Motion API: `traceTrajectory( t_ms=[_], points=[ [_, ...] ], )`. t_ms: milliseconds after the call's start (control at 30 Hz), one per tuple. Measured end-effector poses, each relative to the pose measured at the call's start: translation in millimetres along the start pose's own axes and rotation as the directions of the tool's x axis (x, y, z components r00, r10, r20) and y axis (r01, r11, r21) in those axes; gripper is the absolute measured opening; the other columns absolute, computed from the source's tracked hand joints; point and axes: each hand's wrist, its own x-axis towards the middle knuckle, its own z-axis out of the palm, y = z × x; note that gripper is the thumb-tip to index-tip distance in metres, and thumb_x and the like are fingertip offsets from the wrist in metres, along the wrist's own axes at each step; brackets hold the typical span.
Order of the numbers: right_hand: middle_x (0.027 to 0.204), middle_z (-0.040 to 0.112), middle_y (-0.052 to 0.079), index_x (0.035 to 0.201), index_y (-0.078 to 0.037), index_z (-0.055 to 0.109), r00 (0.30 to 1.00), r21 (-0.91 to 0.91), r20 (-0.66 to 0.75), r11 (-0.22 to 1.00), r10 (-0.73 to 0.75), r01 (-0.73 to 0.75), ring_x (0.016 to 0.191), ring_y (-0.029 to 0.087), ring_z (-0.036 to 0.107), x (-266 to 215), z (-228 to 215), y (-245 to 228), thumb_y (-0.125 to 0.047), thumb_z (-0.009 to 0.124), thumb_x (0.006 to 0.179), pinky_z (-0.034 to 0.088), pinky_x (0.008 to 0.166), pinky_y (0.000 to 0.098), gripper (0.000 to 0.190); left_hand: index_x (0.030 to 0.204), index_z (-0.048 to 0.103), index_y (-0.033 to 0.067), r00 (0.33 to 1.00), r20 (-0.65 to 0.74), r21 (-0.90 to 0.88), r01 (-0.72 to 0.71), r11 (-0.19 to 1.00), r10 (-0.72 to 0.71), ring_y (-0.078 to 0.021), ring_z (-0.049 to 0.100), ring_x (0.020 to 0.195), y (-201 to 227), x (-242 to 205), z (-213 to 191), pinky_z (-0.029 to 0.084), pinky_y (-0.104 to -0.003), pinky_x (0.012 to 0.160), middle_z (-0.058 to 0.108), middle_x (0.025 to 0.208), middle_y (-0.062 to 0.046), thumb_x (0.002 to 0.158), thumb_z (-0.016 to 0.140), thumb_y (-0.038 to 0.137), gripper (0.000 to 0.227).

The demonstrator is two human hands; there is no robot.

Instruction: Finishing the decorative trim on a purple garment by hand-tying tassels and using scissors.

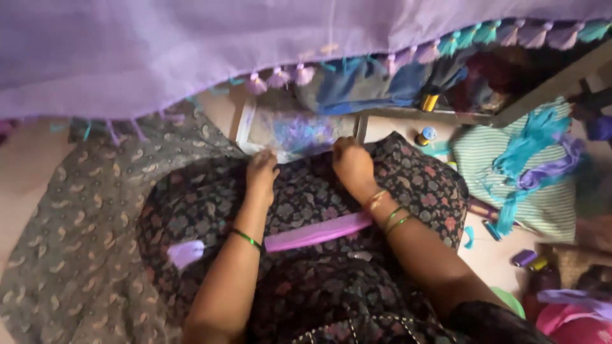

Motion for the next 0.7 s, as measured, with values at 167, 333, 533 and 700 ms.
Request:
traceTrajectory(
  t_ms=[167,333,533,700],
  points=[
    [0.096,0.063,0.018,0.097,-0.004,0.069,0.974,0.140,-0.055,0.964,-0.220,0.226,0.088,0.040,0.064,2,-15,-19,0.001,0.065,0.087,0.054,0.077,0.0458,0.011,0.118,0.073,0.0078,0.674,0.437,0.646,-0.696,0.314,0.595,-0.0281,0.065,0.119,36,-54,37,0.050,-0.042,0.104,0.072,0.122,-0.010,0.096,0.075,0.030,0.031],
    [0.097,0.064,0.015,0.102,-0.003,0.067,0.928,0.381,-0.039,0.853,-0.370,0.356,0.092,0.036,0.064,-11,-20,-26,0.001,0.070,0.087,0.054,0.081,0.0422,0.016,0.105,0.068,-0.0006,0.410,0.722,0.538,-0.839,-0.080,0.558,-0.0395,0.056,0.123,47,-74,55,0.045,-0.049,0.101,0.067,0.123,-0.019,0.081,0.072,0.020,0.031],
    [0.096,0.063,0.005,0.108,-0.006,0.056,0.949,0.873,-0.094,0.483,0.299,-0.066,0.084,0.014,0.064,-1,8,22,-0.001,0.063,0.100,0.057,0.075,0.0315,0.012,0.099,0.071,0.0097,0.700,0.612,0.727,-0.681,0.086,0.368,-0.0287,0.061,0.120,10,-42,34,0.048,-0.047,0.102,0.072,0.113,-0.009,0.095,0.062,0.015,0.011],
    [0.097,0.069,0.008,0.113,-0.005,0.057,0.967,0.583,-0.213,0.812,0.143,0.009,0.089,0.019,0.069,-1,4,11,0.001,0.064,0.099,0.056,0.081,0.0346,0.017,0.121,0.064,-0.0069,0.513,0.503,0.626,-0.771,0.116,0.696,-0.0410,0.054,0.117,49,-68,52,0.042,-0.053,0.103,0.062,0.125,-0.022,0.090,0.073,0.020,0.042]
  ],
)
